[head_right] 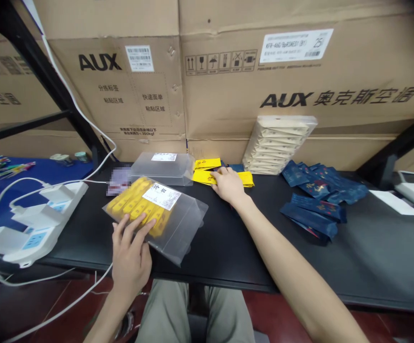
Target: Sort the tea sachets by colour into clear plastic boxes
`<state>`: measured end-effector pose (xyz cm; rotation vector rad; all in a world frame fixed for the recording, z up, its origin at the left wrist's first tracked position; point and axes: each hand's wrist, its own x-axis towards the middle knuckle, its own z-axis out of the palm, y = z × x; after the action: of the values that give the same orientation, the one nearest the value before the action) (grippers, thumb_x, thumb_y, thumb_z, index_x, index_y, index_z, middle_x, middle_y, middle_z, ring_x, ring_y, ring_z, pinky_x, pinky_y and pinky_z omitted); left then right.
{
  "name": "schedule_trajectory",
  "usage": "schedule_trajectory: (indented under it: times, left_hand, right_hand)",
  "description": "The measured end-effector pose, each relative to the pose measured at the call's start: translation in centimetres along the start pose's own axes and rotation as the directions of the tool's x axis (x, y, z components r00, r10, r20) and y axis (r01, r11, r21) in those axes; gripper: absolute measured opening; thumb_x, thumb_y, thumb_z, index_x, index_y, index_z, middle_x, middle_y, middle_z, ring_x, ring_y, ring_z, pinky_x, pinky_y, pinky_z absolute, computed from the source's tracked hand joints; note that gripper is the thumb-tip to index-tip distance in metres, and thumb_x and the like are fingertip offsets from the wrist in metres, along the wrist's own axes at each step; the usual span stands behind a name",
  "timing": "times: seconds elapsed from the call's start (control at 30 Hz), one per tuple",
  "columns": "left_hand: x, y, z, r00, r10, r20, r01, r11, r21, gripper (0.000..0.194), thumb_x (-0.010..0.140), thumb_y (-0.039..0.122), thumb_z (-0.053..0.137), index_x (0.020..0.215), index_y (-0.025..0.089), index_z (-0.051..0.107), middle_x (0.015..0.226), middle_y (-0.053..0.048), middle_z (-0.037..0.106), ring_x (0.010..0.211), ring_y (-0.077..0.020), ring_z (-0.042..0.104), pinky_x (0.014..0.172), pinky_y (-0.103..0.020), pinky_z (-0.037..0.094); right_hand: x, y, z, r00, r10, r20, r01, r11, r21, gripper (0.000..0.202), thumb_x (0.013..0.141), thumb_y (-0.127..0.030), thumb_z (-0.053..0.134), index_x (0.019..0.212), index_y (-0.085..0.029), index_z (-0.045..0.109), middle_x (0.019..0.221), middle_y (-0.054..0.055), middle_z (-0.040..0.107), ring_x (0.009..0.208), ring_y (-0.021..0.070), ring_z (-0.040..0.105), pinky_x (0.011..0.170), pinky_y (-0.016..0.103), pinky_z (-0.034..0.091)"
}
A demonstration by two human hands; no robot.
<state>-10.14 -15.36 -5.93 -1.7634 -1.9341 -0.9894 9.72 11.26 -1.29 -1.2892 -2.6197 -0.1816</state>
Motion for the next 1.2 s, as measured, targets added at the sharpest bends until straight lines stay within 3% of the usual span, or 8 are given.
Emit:
schedule_trajectory:
  times: [0.1, 0.27, 0.47, 0.63, 0.73, 0.87, 1.03, 1.2]
  left_hand:
    - [-0.1, -0.2, 0.1, 1.000, 0.001, 0.001, -0.001, 1.000, 0.010, 0.057, 0.083, 0.002, 0.045, 0.134, 0.027, 0.053, 0.140, -0.007, 0.053, 0.146, -0.0332, 0.025, 0.120, -0.066, 0.019]
    - [0.0, -0.1, -0.1, 1.000, 0.008, -0.005, -0.008, 1.000, 0.014, 0.052, 0.084, 0.004, 0.045, 0.131, 0.024, 0.056, 0.139, -0.008, 0.054, 0.146, -0.0338, 0.026, 0.118, -0.064, 0.025]
    - [0.0, 0.1, -0.2, 1.000, -0.001, -0.019, 0.002, 0.999, 0.034, 0.048, 0.086, 0.006, 0.045, 0.129, 0.022, 0.059, 0.139, -0.007, 0.055, 0.142, -0.0338, 0.031, 0.117, -0.062, 0.028]
    - [-0.1, 0.0, 0.0, 1.000, -0.006, -0.019, 0.007, 0.998, 0.058, 0.048, 0.086, 0.008, 0.046, 0.130, 0.023, 0.060, 0.139, -0.007, 0.055, 0.141, -0.0349, 0.033, 0.117, -0.061, 0.029]
    - [-0.1, 0.1, 0.0, 0.999, -0.009, -0.033, 0.010, 0.999, 0.052, 0.046, 0.088, 0.009, 0.044, 0.128, 0.021, 0.061, 0.138, -0.007, 0.056, 0.141, -0.0344, 0.033, 0.118, -0.060, 0.028]
    - [-0.1, 0.2, 0.0, 0.999, -0.008, -0.050, 0.010, 0.999, 0.042, 0.043, 0.089, 0.009, 0.044, 0.126, 0.020, 0.062, 0.138, -0.007, 0.057, 0.141, -0.0339, 0.034, 0.118, -0.058, 0.029]
    - [-0.1, 0.3, -0.1, 0.999, -0.003, -0.048, 0.005, 0.999, 0.043, 0.045, 0.088, 0.008, 0.045, 0.128, 0.021, 0.061, 0.139, -0.007, 0.056, 0.141, -0.0336, 0.033, 0.118, -0.059, 0.028]
    - [-0.1, 0.4, -0.2, 0.999, -0.004, -0.039, 0.006, 0.999, 0.051, 0.047, 0.087, 0.008, 0.045, 0.129, 0.021, 0.060, 0.140, -0.007, 0.056, 0.142, -0.0333, 0.033, 0.118, -0.058, 0.029]
  right_hand:
    - [-1.3, -0.1, 0.1, 0.996, 0.035, -0.086, -0.034, 0.999, 0.004, 0.043, 0.088, -0.032, 0.058, 0.127, -0.015, 0.065, 0.113, 0.017, 0.059, 0.105, 0.0326, 0.055, 0.094, 0.045, 0.046]
    - [-4.6, -0.2, -1.2, 0.942, 0.053, -0.331, -0.018, 0.994, 0.108, 0.039, 0.090, -0.034, 0.056, 0.121, -0.014, 0.068, 0.122, 0.018, 0.051, 0.105, 0.0304, 0.058, 0.094, 0.044, 0.050]
    - [-11.7, -1.3, -3.3, 0.860, 0.092, -0.501, 0.041, 0.968, 0.247, 0.031, 0.092, -0.036, 0.056, 0.113, -0.017, 0.069, 0.114, 0.013, 0.061, 0.103, 0.0263, 0.065, 0.089, 0.041, 0.056]
    - [-18.0, -2.2, -4.5, 0.876, 0.013, -0.482, 0.161, 0.935, 0.317, 0.024, 0.092, -0.030, 0.059, 0.112, -0.019, 0.068, 0.111, 0.011, 0.065, 0.099, 0.0223, 0.067, 0.089, 0.037, 0.057]
    - [-20.1, -3.2, -4.5, 0.904, -0.059, -0.423, 0.217, 0.917, 0.335, 0.024, 0.092, -0.028, 0.060, 0.114, -0.020, 0.067, 0.114, 0.011, 0.065, 0.102, 0.0220, 0.068, 0.087, 0.035, 0.059]
    - [-20.3, -5.2, -3.3, 0.922, -0.106, -0.372, 0.252, 0.895, 0.369, 0.030, 0.093, -0.029, 0.058, 0.120, -0.018, 0.065, 0.126, 0.015, 0.060, 0.112, 0.0241, 0.064, 0.093, 0.038, 0.058]
    - [-17.4, -8.1, -1.3, 0.955, -0.152, -0.253, 0.244, 0.890, 0.385, 0.035, 0.095, -0.034, 0.056, 0.126, -0.018, 0.063, 0.130, 0.017, 0.058, 0.118, 0.0272, 0.060, 0.097, 0.043, 0.055]
    - [-14.9, -10.2, -1.7, 0.951, -0.277, -0.140, 0.309, 0.892, 0.330, 0.039, 0.098, -0.041, 0.051, 0.128, -0.020, 0.063, 0.124, 0.015, 0.061, 0.113, 0.0274, 0.056, 0.099, 0.046, 0.052]
